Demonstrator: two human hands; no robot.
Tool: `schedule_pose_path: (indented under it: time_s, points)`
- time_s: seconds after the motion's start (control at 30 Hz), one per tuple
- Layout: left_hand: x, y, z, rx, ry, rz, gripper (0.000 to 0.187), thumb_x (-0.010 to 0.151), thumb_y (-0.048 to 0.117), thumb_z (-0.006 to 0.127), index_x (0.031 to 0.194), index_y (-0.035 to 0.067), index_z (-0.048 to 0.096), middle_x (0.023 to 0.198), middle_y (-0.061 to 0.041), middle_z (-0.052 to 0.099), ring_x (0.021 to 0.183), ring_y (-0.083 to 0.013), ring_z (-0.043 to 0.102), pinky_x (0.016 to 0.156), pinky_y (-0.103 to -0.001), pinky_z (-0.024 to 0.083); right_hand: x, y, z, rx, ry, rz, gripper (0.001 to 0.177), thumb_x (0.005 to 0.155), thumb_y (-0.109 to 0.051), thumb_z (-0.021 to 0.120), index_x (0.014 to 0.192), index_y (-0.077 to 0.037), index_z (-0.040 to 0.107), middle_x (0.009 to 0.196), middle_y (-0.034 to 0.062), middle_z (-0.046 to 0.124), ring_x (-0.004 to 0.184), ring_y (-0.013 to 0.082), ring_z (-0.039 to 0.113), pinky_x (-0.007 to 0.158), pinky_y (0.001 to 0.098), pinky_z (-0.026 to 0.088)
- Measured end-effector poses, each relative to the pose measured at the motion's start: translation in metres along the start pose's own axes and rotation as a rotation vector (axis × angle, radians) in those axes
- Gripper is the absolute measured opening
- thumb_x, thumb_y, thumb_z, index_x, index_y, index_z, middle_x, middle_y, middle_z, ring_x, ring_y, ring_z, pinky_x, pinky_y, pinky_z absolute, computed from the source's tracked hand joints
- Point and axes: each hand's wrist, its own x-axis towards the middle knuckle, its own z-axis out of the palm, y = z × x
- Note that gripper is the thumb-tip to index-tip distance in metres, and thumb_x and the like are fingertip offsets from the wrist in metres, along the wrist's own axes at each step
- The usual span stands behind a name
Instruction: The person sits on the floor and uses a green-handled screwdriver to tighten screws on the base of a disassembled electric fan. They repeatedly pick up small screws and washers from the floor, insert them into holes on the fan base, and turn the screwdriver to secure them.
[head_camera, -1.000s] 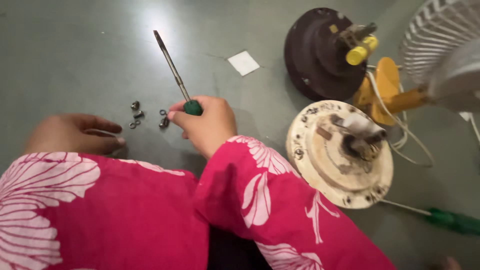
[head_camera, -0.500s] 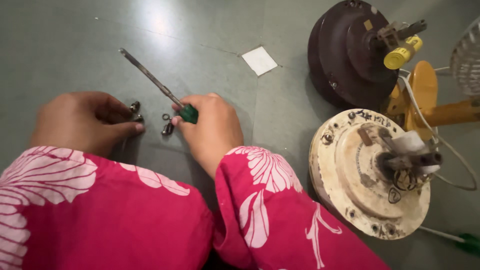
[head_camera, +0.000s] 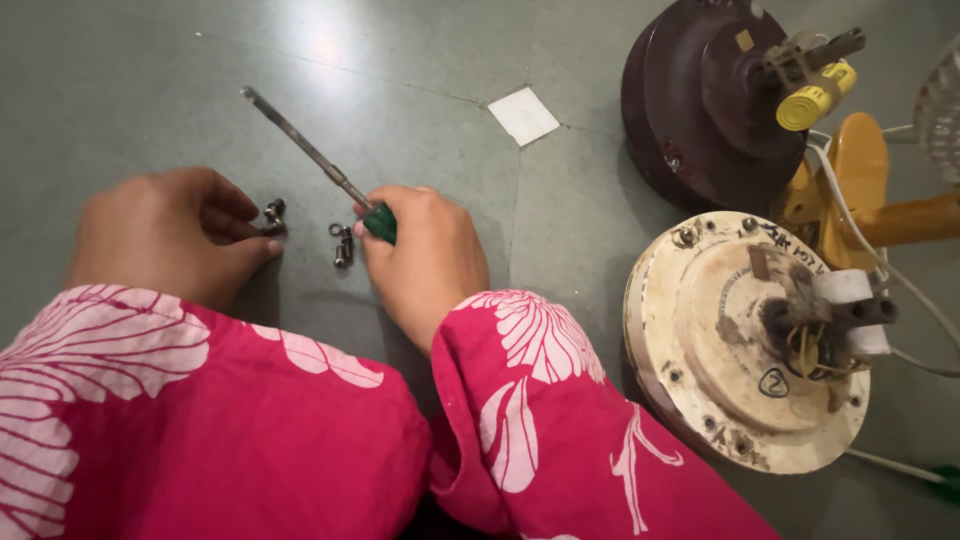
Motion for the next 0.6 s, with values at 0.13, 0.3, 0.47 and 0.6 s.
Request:
schedule_pose_path:
  time_s: [0.13,0.3,0.47,0.6]
  points:
    - [0.001,0.007,-0.001,0.037,0.002,-0.038,0.050,0.077,0.019,0.086,0.115,0.001,0.060,0.092,-0.010,0.079,0.089,-0.0262,0.076,0.080,-0.039,0.058,0.001,0.002,-0.001,0.127,0.064,-0.004,0.015,0.084,-0.017,0.074,0.097,-0.009,0.078,0.096,0.0155,0.075,0.086,0.0331,0.073,0.076,0.0397,0.056]
    - [-0.001,0.016,0.001,0.049,0.024,-0.018,0.061,0.080,0.014,0.082,0.126,-0.001,0.045,0.084,-0.013,0.078,0.088,-0.0294,0.075,0.078,-0.040,0.058,0.001,0.002,-0.004,0.286,0.011,0.173,0.015,0.087,-0.019,0.071,0.097,-0.009,0.078,0.084,0.0095,0.078,0.074,0.0185,0.075,0.071,0.0315,0.057]
    - [-0.012,0.025,-0.004,-0.161,0.159,-0.026,0.059,0.081,0.014,0.080,0.125,-0.005,0.045,0.087,-0.012,0.078,0.080,-0.0261,0.076,0.074,-0.037,0.057,0.000,-0.005,-0.020,0.655,-0.096,0.337,0.020,0.092,-0.022,0.073,0.105,-0.008,0.078,0.087,0.0046,0.072,0.076,0.0104,0.063,0.061,0.0283,0.050]
    - [-0.016,0.049,-0.018,-0.397,0.106,-0.053,0.054,0.083,0.016,0.078,0.130,0.000,0.055,0.096,-0.009,0.079,0.083,-0.0181,0.076,0.073,-0.032,0.058,-0.002,-0.012,-0.047,1.066,-0.240,0.443,0.027,0.095,-0.025,0.070,0.115,-0.007,0.073,0.105,-0.0011,0.073,0.088,0.0081,0.065,0.065,0.0248,0.048]
